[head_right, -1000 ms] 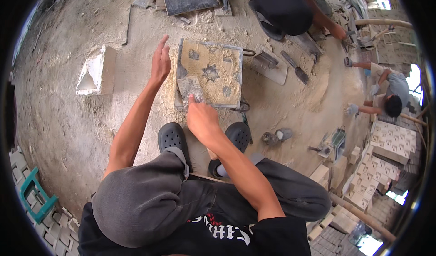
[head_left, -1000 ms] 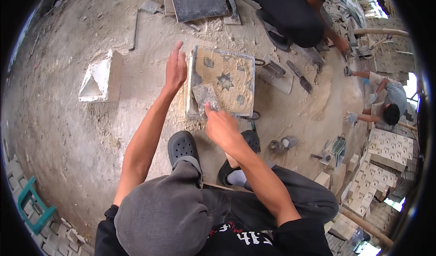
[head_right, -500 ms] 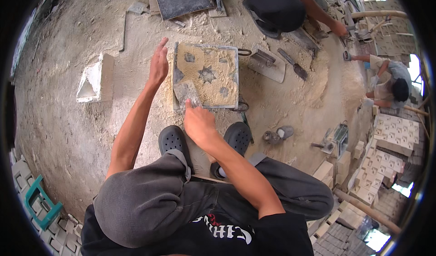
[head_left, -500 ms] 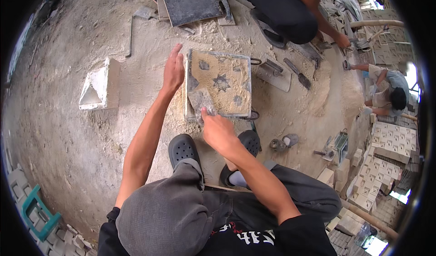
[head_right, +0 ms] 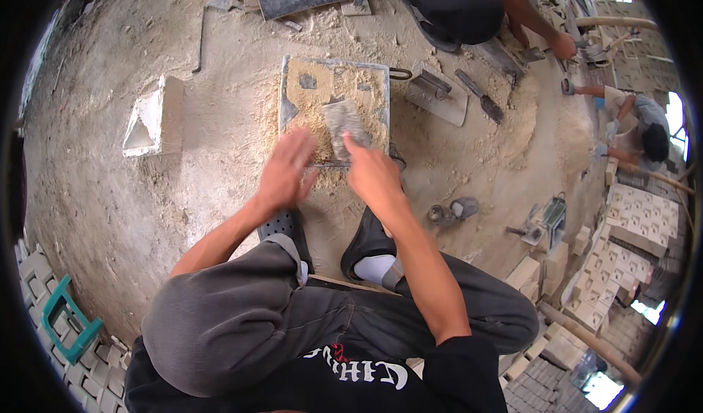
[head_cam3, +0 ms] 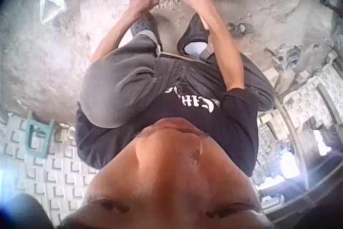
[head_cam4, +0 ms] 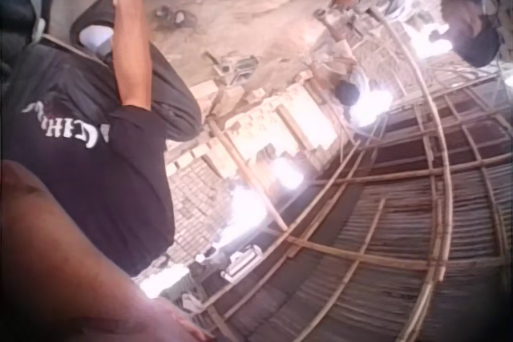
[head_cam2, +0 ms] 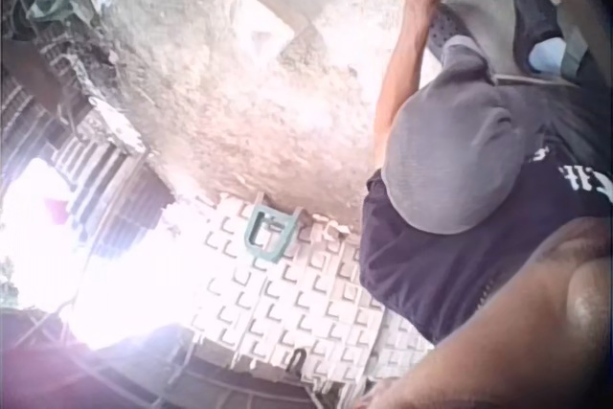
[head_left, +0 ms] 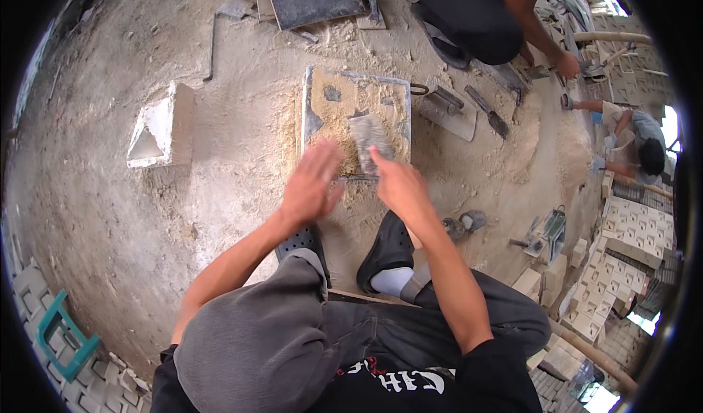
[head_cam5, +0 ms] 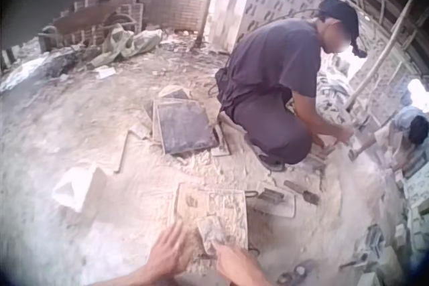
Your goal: The person uses a trowel to shape and smooth wet material inside a square metal mold to create a patterned tile.
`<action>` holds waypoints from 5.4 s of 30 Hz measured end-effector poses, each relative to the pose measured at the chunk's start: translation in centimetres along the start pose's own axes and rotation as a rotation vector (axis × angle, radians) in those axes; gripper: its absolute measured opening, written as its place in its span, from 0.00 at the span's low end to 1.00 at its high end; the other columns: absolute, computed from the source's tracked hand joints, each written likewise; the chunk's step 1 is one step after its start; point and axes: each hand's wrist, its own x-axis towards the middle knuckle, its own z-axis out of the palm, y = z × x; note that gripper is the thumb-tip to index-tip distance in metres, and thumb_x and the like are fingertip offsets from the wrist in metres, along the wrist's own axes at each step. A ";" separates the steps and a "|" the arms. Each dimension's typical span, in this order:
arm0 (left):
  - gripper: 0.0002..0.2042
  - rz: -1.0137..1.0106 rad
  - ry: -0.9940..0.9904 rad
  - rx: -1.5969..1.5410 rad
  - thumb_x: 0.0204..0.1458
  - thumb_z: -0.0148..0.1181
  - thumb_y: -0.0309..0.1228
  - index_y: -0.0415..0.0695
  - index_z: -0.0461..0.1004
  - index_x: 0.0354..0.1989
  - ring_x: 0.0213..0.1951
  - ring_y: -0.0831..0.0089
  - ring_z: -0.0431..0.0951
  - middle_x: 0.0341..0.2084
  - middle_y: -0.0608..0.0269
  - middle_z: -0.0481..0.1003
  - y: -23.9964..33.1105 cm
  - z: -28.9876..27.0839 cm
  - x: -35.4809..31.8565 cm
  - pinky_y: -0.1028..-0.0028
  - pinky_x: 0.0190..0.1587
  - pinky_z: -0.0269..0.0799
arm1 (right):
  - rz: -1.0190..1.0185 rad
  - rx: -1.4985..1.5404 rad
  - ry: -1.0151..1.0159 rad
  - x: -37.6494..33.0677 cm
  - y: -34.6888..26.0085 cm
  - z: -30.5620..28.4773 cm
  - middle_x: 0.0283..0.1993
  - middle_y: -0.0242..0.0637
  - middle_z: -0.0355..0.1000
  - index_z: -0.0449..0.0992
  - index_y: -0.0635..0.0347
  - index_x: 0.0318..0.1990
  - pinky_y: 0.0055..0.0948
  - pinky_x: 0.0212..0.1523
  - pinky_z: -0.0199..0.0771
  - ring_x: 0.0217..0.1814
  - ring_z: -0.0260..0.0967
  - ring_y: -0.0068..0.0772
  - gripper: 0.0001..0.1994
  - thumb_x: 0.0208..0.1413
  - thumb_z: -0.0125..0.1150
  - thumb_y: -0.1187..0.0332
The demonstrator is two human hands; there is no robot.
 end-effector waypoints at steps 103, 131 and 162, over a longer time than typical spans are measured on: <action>0.39 -0.013 -0.002 0.300 0.66 0.36 0.56 0.34 0.47 0.73 0.76 0.55 0.42 0.74 0.44 0.46 0.7 3.4 11.9 0.59 0.76 0.35 | -0.083 -0.284 -0.083 -7.4 10.8 -1.7 0.32 0.49 0.74 0.65 0.36 0.69 0.51 0.32 0.77 0.28 0.75 0.57 0.31 0.56 0.52 0.73; 0.41 0.309 -0.258 0.275 0.62 0.38 0.61 0.40 0.51 0.73 0.76 0.58 0.45 0.75 0.53 0.48 4.1 4.2 3.8 0.60 0.75 0.36 | -0.205 -0.272 0.150 5.9 10.3 -4.4 0.31 0.46 0.76 0.72 0.34 0.63 0.48 0.34 0.78 0.31 0.76 0.54 0.27 0.57 0.51 0.73; 0.31 -0.226 0.228 0.223 0.61 0.49 0.36 0.31 0.55 0.69 0.73 0.45 0.51 0.70 0.38 0.55 -5.0 0.2 11.0 0.54 0.73 0.45 | -0.063 -0.349 -0.028 7.8 1.0 -1.3 0.36 0.48 0.79 0.63 0.49 0.70 0.51 0.36 0.80 0.37 0.79 0.52 0.27 0.61 0.48 0.71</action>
